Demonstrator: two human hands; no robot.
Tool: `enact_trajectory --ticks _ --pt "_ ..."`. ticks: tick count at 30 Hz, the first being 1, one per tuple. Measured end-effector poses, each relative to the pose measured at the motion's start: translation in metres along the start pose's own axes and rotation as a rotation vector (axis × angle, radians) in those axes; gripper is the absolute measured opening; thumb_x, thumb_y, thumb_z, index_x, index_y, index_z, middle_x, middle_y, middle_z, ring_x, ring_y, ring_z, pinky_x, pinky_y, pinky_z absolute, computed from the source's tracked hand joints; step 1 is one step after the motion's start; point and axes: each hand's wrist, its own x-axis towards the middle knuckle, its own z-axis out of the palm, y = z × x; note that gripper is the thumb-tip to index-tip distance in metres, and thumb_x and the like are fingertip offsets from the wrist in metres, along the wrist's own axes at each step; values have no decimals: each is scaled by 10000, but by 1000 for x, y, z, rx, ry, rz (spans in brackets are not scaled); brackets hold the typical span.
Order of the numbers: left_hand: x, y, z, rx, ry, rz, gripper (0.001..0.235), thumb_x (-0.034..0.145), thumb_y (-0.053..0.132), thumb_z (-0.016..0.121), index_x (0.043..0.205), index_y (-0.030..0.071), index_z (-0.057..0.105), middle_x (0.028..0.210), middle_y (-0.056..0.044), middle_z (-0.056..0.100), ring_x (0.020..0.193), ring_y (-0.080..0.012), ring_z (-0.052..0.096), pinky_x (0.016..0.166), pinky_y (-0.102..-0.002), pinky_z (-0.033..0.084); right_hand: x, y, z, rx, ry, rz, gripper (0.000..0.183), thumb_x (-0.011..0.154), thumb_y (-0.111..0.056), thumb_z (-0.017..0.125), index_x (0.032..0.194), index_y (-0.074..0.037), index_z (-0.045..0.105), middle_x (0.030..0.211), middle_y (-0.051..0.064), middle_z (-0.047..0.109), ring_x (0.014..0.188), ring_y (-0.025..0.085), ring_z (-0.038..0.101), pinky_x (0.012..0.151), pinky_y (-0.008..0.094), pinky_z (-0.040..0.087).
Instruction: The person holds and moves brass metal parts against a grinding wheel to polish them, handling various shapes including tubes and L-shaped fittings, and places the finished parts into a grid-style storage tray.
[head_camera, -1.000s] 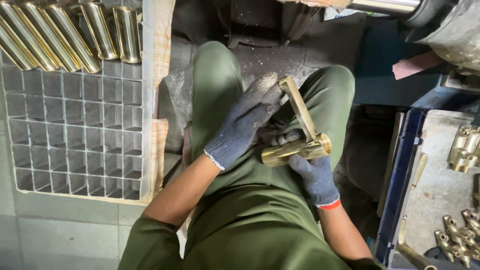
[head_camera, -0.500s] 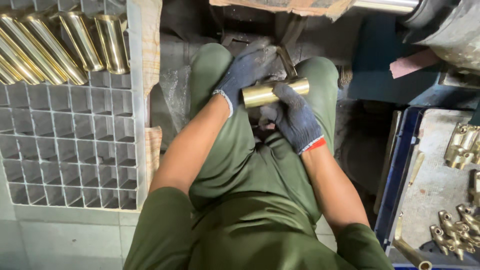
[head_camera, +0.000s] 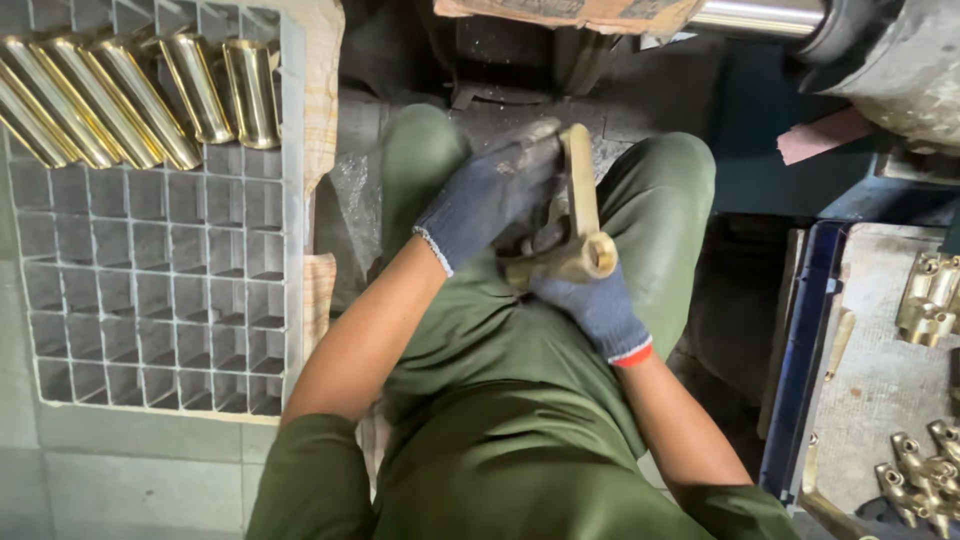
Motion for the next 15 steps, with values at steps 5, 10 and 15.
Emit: enact_trajectory --ticks 5,10,15 --pt "32 -14 6 -1042 -49 -346 356 1057 155 435 1365 32 565 1370 -125 611 1230 -209 630 1101 -344 503 23 -21 -3 12 -73 -56 367 761 68 794 1074 -31 631 979 63 693 870 154 666 771 320 584" --pt "60 -59 30 -643 451 -593 364 1115 422 518 960 111 626 857 -38 600 711 -168 533 626 -329 427 85 -17 -5 302 113 96 494 683 92 716 1107 -114 570 893 26 669 773 171 682 674 335 597" --pt "71 -77 31 -766 573 -673 273 1008 363 530 821 179 607 675 34 551 530 -107 475 473 -282 370 106 3 -11 201 149 94 431 717 56 722 1120 -30 597 899 44 662 761 178 664 669 329 580"
